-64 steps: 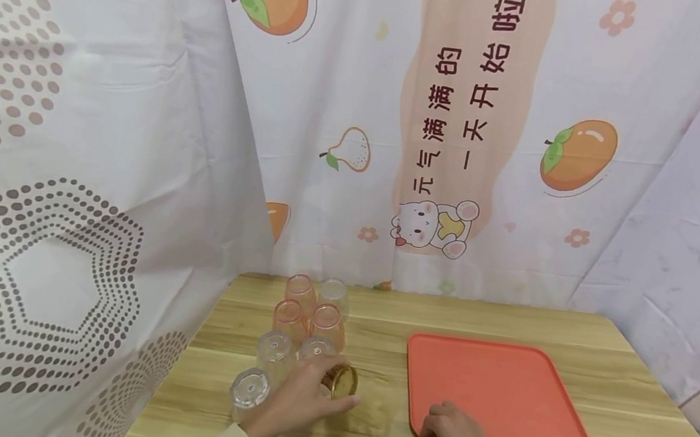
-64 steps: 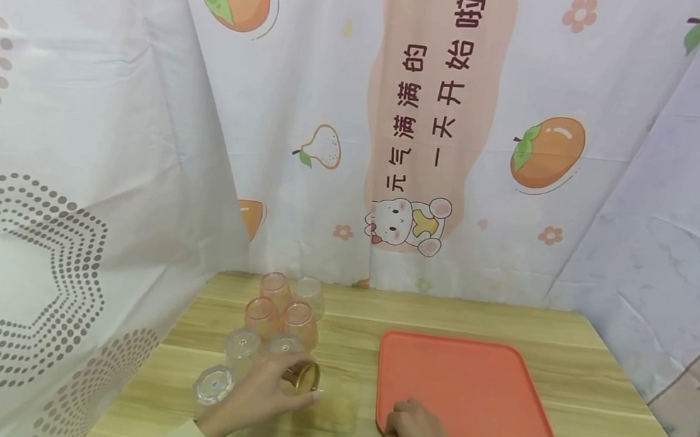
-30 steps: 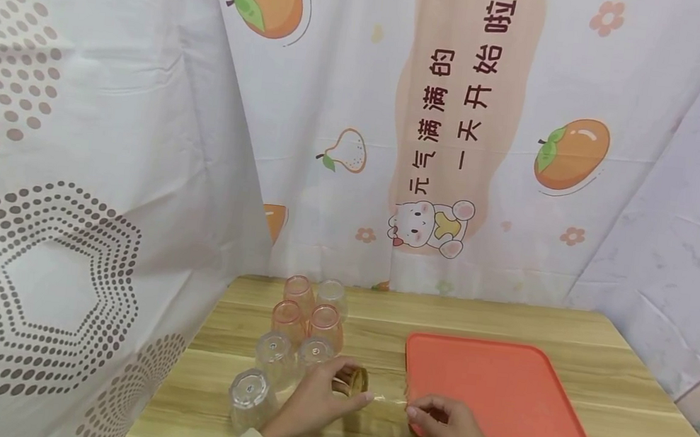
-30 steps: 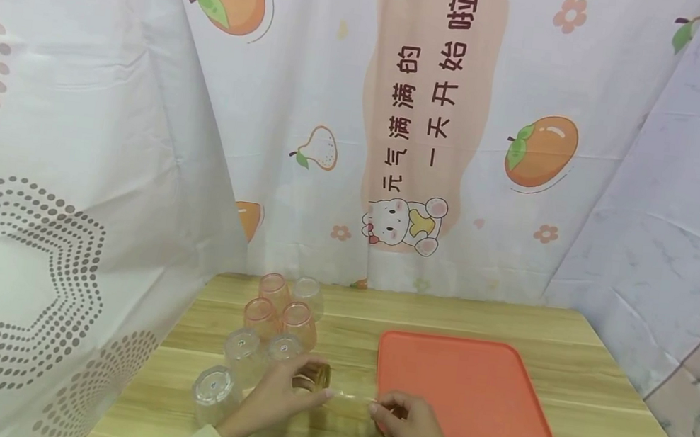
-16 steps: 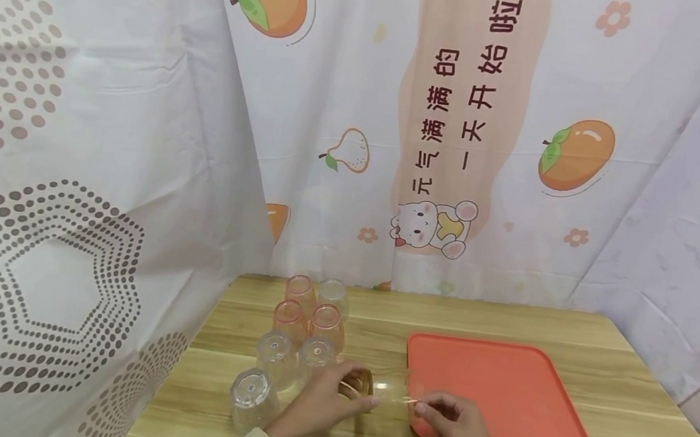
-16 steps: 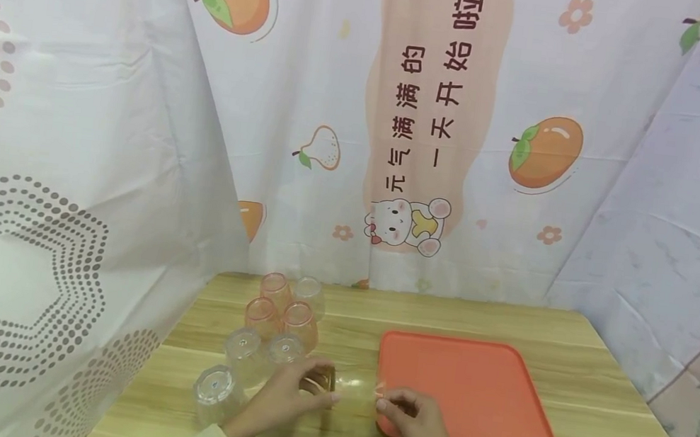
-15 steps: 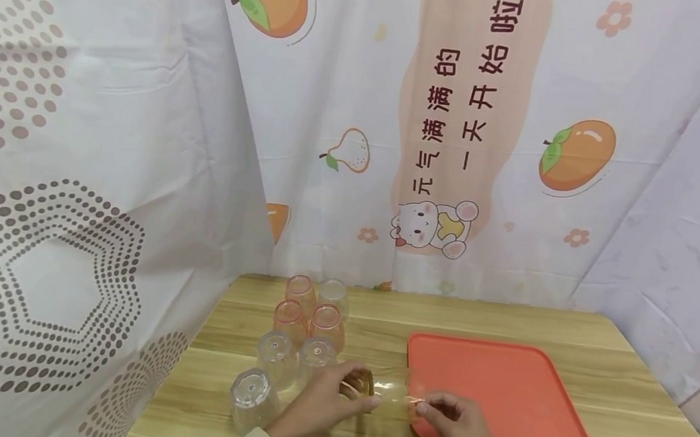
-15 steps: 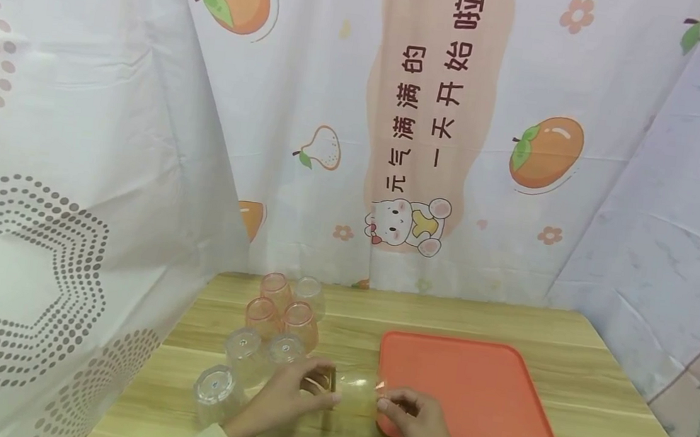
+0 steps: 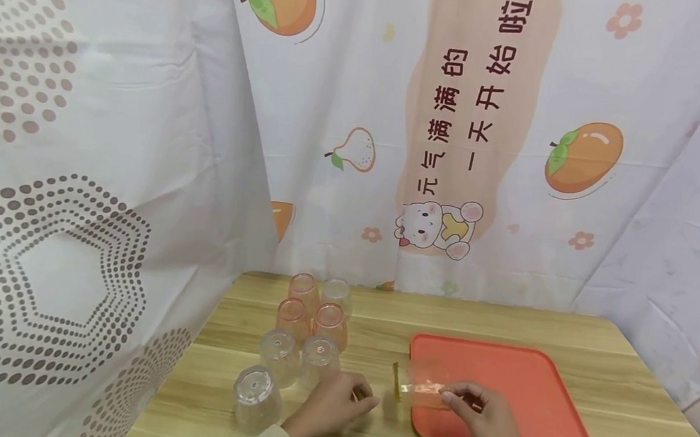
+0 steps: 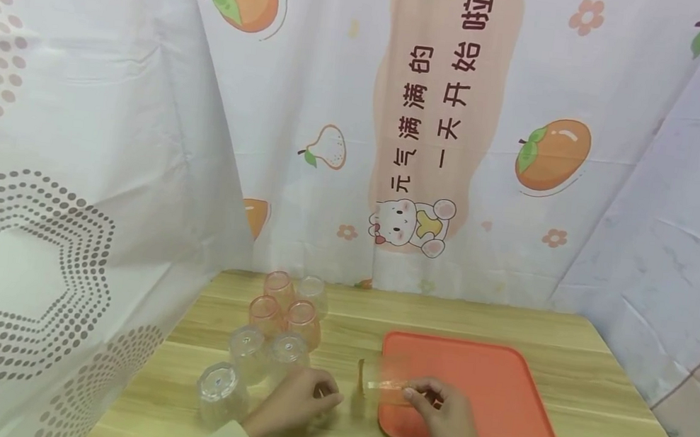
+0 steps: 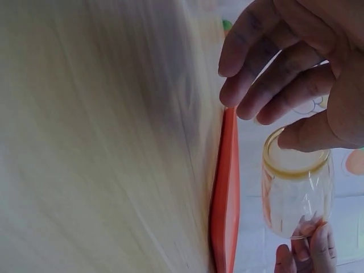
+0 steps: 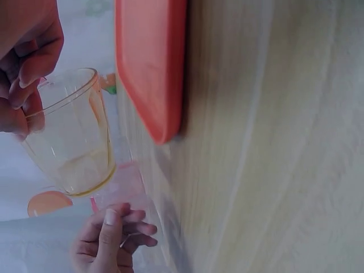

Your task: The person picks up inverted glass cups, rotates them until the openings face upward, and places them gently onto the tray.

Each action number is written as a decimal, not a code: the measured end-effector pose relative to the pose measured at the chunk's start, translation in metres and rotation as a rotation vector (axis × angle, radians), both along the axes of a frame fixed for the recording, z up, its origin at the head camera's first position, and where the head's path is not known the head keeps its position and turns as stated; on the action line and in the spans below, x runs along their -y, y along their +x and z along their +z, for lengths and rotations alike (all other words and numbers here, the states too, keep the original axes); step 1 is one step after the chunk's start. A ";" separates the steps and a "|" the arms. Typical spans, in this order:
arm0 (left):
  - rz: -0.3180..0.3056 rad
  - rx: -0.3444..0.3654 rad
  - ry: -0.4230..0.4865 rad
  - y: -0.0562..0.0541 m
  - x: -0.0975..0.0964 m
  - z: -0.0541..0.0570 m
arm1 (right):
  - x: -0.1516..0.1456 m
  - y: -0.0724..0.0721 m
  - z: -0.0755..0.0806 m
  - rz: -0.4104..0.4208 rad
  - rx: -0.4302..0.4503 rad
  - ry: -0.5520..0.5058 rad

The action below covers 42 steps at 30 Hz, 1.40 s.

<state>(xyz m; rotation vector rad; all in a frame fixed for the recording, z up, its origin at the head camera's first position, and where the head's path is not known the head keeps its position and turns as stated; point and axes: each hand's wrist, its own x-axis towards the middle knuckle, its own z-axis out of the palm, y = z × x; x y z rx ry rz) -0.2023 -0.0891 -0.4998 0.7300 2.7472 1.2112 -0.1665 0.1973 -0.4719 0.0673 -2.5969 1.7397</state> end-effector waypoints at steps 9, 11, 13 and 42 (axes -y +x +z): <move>0.011 -0.036 -0.054 -0.002 -0.031 -0.004 | -0.014 -0.006 0.005 -0.051 -0.107 0.130; 0.012 -0.022 -0.061 -0.003 -0.037 -0.005 | -0.017 -0.008 0.006 -0.054 -0.116 0.145; 0.007 -0.019 -0.071 -0.004 -0.043 -0.006 | -0.021 -0.009 0.007 -0.056 -0.133 0.166; 0.070 0.011 -0.150 -0.005 -0.080 -0.021 | -0.074 -0.016 0.016 -0.124 -0.381 0.431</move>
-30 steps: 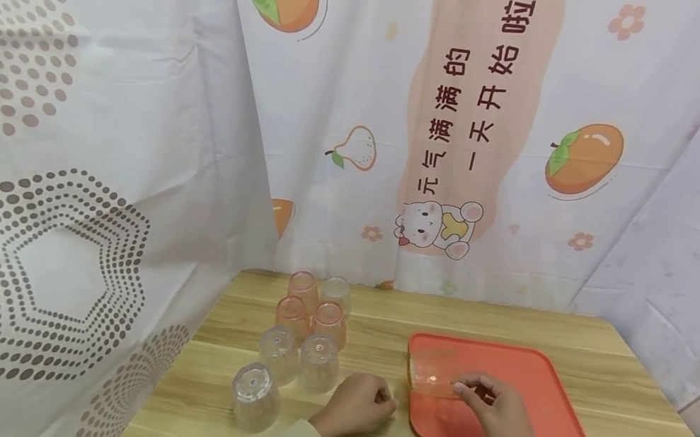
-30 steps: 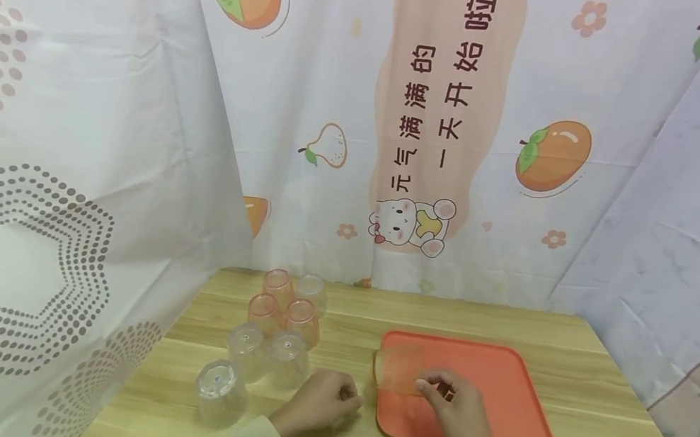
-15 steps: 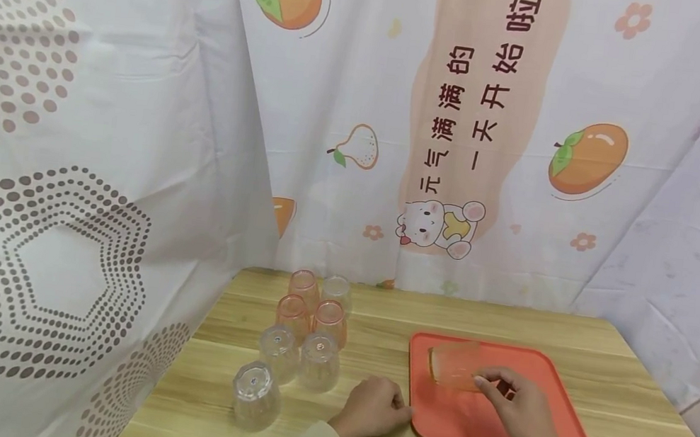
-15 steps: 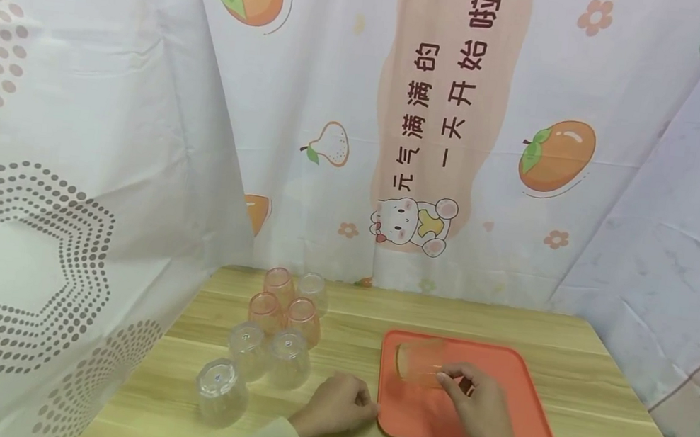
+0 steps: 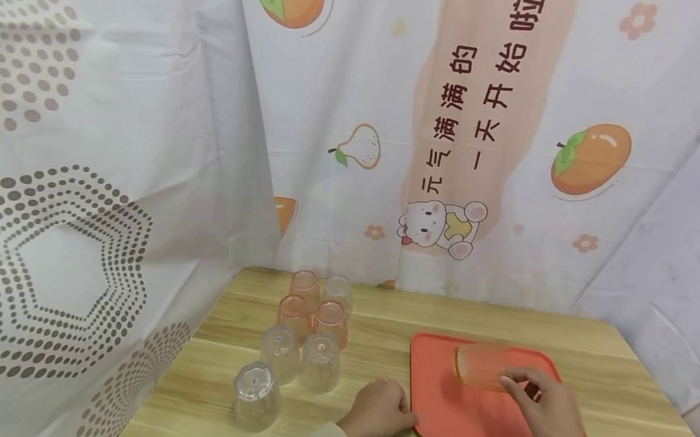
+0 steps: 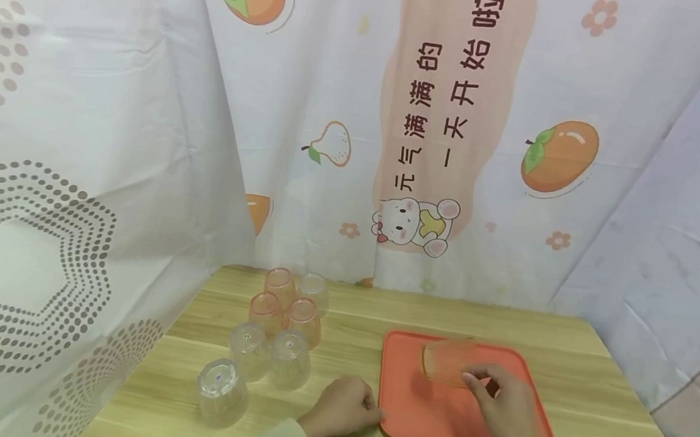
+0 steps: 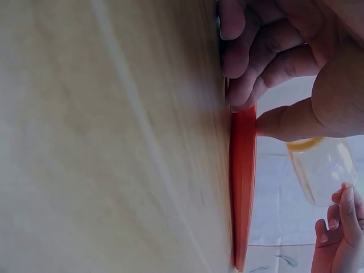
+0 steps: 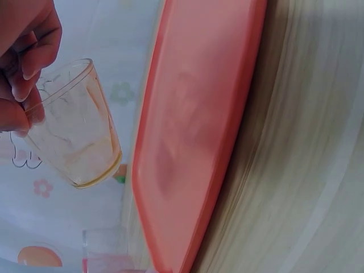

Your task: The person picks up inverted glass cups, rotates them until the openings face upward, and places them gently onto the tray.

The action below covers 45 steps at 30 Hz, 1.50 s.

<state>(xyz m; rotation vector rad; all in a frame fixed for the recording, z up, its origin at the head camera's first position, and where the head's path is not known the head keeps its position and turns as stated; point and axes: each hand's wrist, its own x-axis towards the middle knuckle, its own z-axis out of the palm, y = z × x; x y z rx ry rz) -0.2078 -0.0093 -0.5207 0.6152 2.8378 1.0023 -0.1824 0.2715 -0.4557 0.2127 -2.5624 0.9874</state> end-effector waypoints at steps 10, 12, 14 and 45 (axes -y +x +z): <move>0.011 0.043 -0.030 0.000 -0.006 -0.001 | -0.024 -0.010 -0.003 0.016 -0.124 0.106; 0.015 0.059 -0.025 0.001 -0.006 -0.001 | -0.028 -0.012 -0.003 0.018 -0.134 0.122; 0.019 0.073 -0.018 0.002 -0.006 -0.001 | -0.033 -0.013 -0.002 0.016 -0.144 0.143; 0.024 0.157 0.033 0.006 -0.003 0.001 | -0.085 -0.037 -0.002 0.016 -0.342 0.481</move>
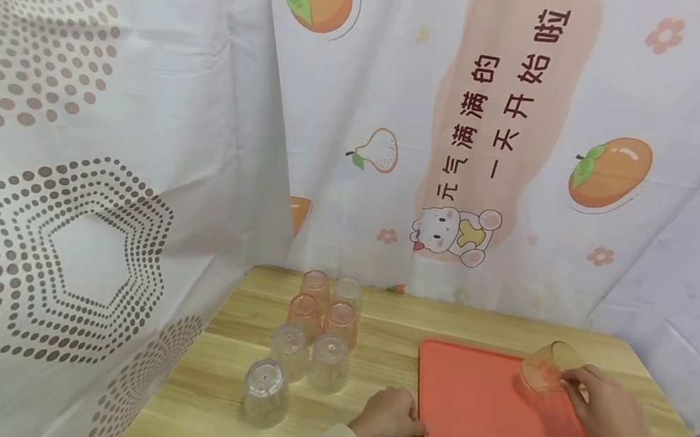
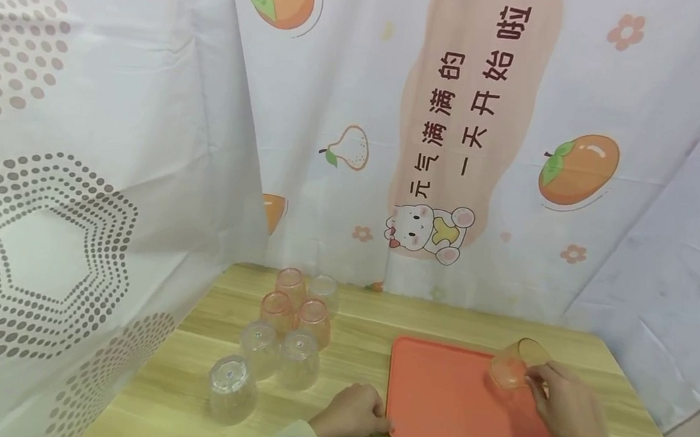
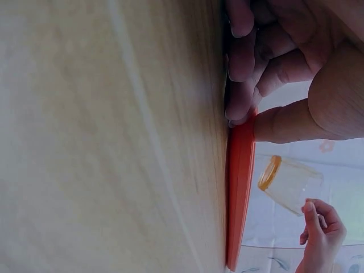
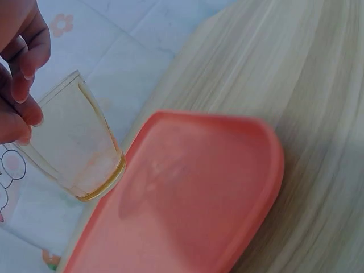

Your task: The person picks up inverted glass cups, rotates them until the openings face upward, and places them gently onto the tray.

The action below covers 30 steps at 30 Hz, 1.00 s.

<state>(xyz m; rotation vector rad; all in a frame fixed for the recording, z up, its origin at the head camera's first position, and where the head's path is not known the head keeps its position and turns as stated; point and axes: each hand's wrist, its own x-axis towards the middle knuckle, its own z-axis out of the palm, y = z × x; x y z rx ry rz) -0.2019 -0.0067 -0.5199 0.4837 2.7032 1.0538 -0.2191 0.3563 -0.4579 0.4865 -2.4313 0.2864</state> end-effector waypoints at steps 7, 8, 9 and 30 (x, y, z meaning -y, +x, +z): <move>0.021 0.013 -0.007 0.000 0.002 -0.002 | -0.008 -0.004 -0.004 0.023 -0.047 0.024; 0.022 0.013 -0.008 0.000 0.002 -0.002 | -0.009 -0.004 -0.005 0.022 -0.048 0.027; 0.022 0.012 -0.011 0.000 0.002 -0.003 | -0.010 -0.004 -0.006 0.022 -0.049 0.030; 0.011 0.008 -0.014 0.002 -0.002 0.001 | -0.022 -0.024 -0.010 0.036 -0.034 0.091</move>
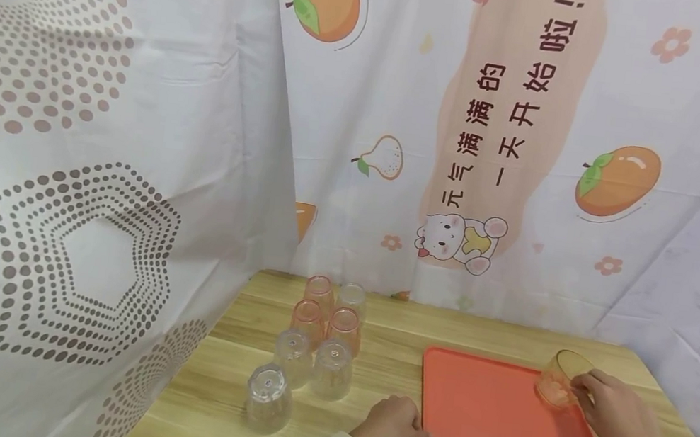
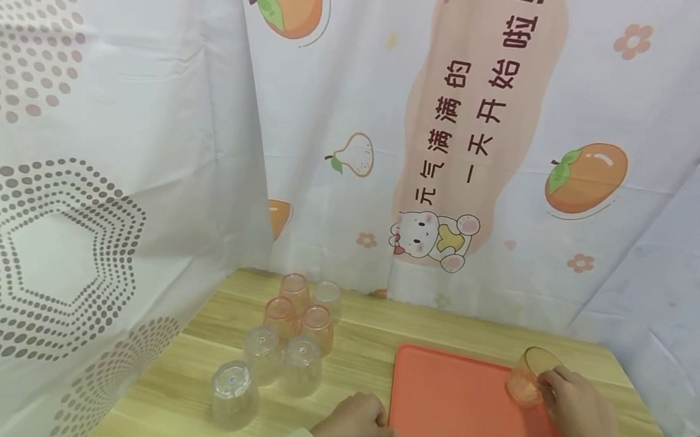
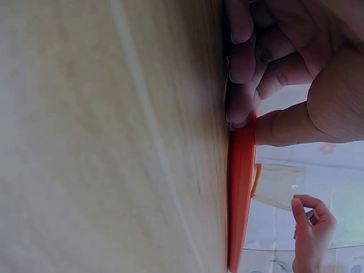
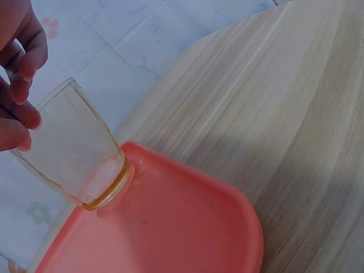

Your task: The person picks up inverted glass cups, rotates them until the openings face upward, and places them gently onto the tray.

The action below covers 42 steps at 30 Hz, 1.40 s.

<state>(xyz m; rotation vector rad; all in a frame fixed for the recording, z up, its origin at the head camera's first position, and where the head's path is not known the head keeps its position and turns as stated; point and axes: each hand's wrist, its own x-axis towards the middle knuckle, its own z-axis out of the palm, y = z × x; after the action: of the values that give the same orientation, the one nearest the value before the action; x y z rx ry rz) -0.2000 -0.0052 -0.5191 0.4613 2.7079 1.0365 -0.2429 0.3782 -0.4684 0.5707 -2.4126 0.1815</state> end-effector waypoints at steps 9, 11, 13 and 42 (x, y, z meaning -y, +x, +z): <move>0.000 0.010 0.021 0.001 0.000 0.002 | -0.001 -0.006 -0.003 0.009 0.003 0.019; 0.002 0.016 0.019 0.001 0.000 0.001 | -0.001 -0.007 -0.003 0.011 -0.001 0.022; 0.002 0.020 0.015 0.000 0.000 -0.001 | -0.002 -0.009 -0.003 0.015 0.003 0.026; 0.017 0.010 -0.039 -0.001 -0.002 -0.002 | 0.001 -0.014 0.001 -0.002 0.054 0.011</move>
<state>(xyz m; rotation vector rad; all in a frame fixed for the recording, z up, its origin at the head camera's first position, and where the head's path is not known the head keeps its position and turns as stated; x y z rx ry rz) -0.2012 -0.0031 -0.5212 0.4259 2.7221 0.9856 -0.2569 0.3769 -0.4671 0.5755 -2.4678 0.1857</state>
